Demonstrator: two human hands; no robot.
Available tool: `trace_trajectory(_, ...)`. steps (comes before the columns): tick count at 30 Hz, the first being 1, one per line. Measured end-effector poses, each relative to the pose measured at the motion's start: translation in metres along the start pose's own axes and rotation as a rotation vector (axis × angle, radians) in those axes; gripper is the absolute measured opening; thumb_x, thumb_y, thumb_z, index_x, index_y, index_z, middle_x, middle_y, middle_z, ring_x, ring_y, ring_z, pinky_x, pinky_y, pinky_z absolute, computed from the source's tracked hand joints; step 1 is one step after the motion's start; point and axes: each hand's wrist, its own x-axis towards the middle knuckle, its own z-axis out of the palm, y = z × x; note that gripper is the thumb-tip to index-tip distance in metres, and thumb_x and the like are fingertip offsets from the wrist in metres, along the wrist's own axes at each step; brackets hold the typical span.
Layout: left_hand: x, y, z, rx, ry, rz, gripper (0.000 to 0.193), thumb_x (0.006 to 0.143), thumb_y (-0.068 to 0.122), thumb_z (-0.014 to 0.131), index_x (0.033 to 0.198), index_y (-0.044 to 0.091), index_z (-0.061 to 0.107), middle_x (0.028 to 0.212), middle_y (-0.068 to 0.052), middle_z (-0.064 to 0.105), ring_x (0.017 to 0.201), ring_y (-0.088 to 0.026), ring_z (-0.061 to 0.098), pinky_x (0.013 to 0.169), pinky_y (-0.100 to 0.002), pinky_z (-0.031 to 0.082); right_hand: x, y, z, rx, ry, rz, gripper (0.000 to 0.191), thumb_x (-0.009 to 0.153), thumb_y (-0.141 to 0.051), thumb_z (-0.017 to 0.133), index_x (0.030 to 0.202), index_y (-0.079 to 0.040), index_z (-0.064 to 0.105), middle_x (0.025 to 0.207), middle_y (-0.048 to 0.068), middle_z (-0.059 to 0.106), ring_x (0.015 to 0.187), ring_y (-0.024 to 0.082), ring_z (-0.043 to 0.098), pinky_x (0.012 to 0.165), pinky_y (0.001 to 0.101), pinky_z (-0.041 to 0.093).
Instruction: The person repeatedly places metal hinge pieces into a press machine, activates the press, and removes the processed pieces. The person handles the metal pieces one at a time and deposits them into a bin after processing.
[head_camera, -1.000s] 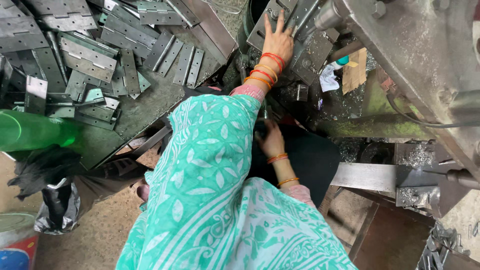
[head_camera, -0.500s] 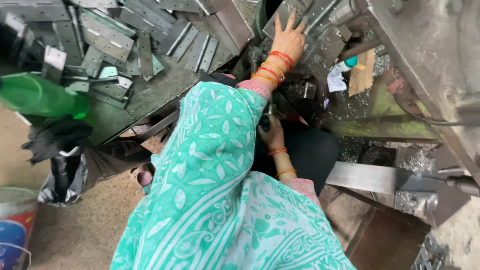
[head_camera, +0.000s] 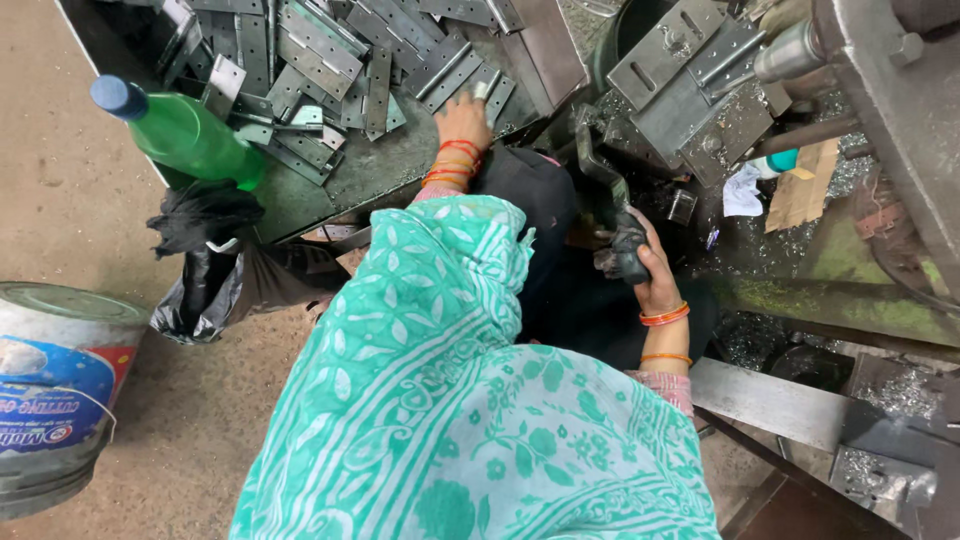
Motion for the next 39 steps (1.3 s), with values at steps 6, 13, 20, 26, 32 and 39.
trace_trajectory(6,0.006,-0.002,0.010,-0.112,0.142,-0.147,0.052,0.082,0.007,0.066,0.134,0.010,0.062,0.124,-0.017,0.056,0.108,-0.043,0.057,0.086,-0.053,0.053,-0.001,0.011,-0.018,-0.046,0.043,0.001,0.079,0.097,-0.038,0.061,0.162,-0.001,0.038,0.135,0.013,0.060,0.114,0.017,0.061,0.102,0.0292,0.050)
trace_trajectory(13,0.017,-0.013,-0.006,-0.522,0.167,-0.230,0.084,0.070,0.009,0.076,0.150,0.008,0.049,0.119,-0.021,0.068,0.110,-0.042,0.065,0.097,-0.048,0.053,0.001,0.006,-0.013,-0.053,0.046,0.060,0.076,0.095,-0.038,0.060,0.159,-0.004,0.039,0.127,0.015,0.064,0.103,0.017,0.065,0.091,0.0294,0.055)
trace_trajectory(20,0.010,-0.042,-0.005,-0.953,0.207,-0.317,0.069,0.073,0.005,0.084,0.138,0.007,0.062,0.121,-0.017,0.073,0.102,-0.030,0.073,0.088,-0.039,0.057,0.005,-0.001,-0.011,-0.029,-0.022,0.063,0.080,0.095,-0.045,0.062,0.160,-0.007,0.036,0.127,0.019,0.066,0.101,0.020,0.068,0.086,0.0317,0.058)
trace_trajectory(26,-0.010,-0.034,-0.055,-1.307,-0.094,-0.200,0.070,0.083,-0.011,0.067,0.150,0.006,0.059,0.097,-0.008,0.066,0.076,-0.011,0.057,0.063,-0.025,0.047,0.003,0.002,-0.012,-0.012,-0.032,0.048,0.080,0.095,-0.046,0.063,0.159,-0.007,0.037,0.124,0.020,0.067,0.100,0.022,0.069,0.087,0.0331,0.059)
trace_trajectory(32,0.011,0.081,-0.065,-1.438,-0.356,0.216,0.077,0.082,-0.012,0.076,0.152,0.010,0.053,0.101,0.001,0.065,0.086,-0.009,0.060,0.076,-0.024,0.054,-0.002,0.001,-0.009,-0.057,0.013,0.039,0.079,0.094,-0.046,0.063,0.157,-0.006,0.040,0.128,0.016,0.065,0.108,0.021,0.066,0.092,0.0326,0.054)
trace_trajectory(39,0.020,0.204,0.001,-0.733,-0.112,0.292,0.064,0.080,0.001,0.069,0.142,0.014,0.066,0.112,-0.013,0.070,0.102,-0.029,0.068,0.091,-0.039,0.057,-0.004,0.009,-0.015,-0.207,0.080,0.061,0.079,0.094,-0.047,0.058,0.158,-0.004,0.041,0.139,0.011,0.055,0.124,0.020,0.053,0.109,0.0322,0.041)
